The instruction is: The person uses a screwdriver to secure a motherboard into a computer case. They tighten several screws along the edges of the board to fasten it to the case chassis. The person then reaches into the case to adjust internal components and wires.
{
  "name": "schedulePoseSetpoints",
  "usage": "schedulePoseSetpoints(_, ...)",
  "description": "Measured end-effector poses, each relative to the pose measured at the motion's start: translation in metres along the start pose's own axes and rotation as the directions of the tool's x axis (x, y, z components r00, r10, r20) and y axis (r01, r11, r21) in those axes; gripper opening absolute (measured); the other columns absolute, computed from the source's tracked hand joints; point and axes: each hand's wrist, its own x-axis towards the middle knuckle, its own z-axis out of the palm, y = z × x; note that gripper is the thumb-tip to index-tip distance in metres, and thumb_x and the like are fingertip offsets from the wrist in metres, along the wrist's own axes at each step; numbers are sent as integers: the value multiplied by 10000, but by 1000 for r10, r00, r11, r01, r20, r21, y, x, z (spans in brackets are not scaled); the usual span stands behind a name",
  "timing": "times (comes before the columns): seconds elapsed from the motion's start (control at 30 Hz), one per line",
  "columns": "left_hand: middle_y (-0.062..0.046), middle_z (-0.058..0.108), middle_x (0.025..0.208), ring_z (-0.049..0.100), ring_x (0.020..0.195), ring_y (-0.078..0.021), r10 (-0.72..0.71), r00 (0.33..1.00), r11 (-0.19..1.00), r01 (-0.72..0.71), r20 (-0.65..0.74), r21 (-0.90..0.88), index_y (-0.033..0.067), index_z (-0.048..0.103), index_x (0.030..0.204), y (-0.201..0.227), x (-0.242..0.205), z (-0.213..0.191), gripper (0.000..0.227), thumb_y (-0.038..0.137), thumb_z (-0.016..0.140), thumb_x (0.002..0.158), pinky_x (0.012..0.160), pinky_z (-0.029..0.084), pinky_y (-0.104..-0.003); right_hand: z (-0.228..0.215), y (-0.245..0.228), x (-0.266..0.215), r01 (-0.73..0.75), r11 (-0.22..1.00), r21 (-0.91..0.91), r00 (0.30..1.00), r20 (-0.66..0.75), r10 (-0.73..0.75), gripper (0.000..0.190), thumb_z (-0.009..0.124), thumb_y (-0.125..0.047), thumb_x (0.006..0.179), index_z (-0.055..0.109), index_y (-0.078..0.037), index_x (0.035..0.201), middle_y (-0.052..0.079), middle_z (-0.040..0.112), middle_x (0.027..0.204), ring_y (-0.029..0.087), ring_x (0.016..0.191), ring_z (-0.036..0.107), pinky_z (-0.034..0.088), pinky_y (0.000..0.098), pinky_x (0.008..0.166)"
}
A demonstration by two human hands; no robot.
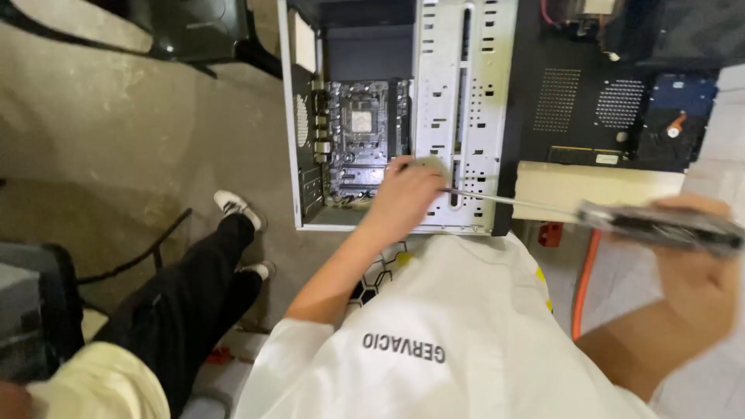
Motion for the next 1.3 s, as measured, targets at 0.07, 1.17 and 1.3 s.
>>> schedulePoseSetpoints(0.07,29,765,1160,679,1144,-170,54,995,994,-46,-84,98,184,776,1068,-33,-19,15,265,51,656,872,1166,308,-502,30,3,13,-3,1000,-11,999,-45,3,579,554,-359,978,419,44,1370,236,581,1212,387,1026,702,632,461,961)
schedulePoseSetpoints(1.17,-75,648,964,655,950,-254,-108,833,-69,-550,-542,-832,159,632,966,-112,-44,-4,134,287,665,986,1125,390,-577,129,74,24,-271,949,160,882,437,178,415,778,-239,880,618,-25,1199,169,774,902,223,844,701,543,387,795)
schedulePoseSetpoints(1.3,-105,674,964,663,935,-247,-152,804,207,-544,-576,-813,134,645,1021,-111,-43,-26,114,242,609,1021,1070,442,-512,127,69,28,-241,964,113,897,404,177,440,793,-224,864,626,-28,1221,155,771,951,213,854,682,528,380,804)
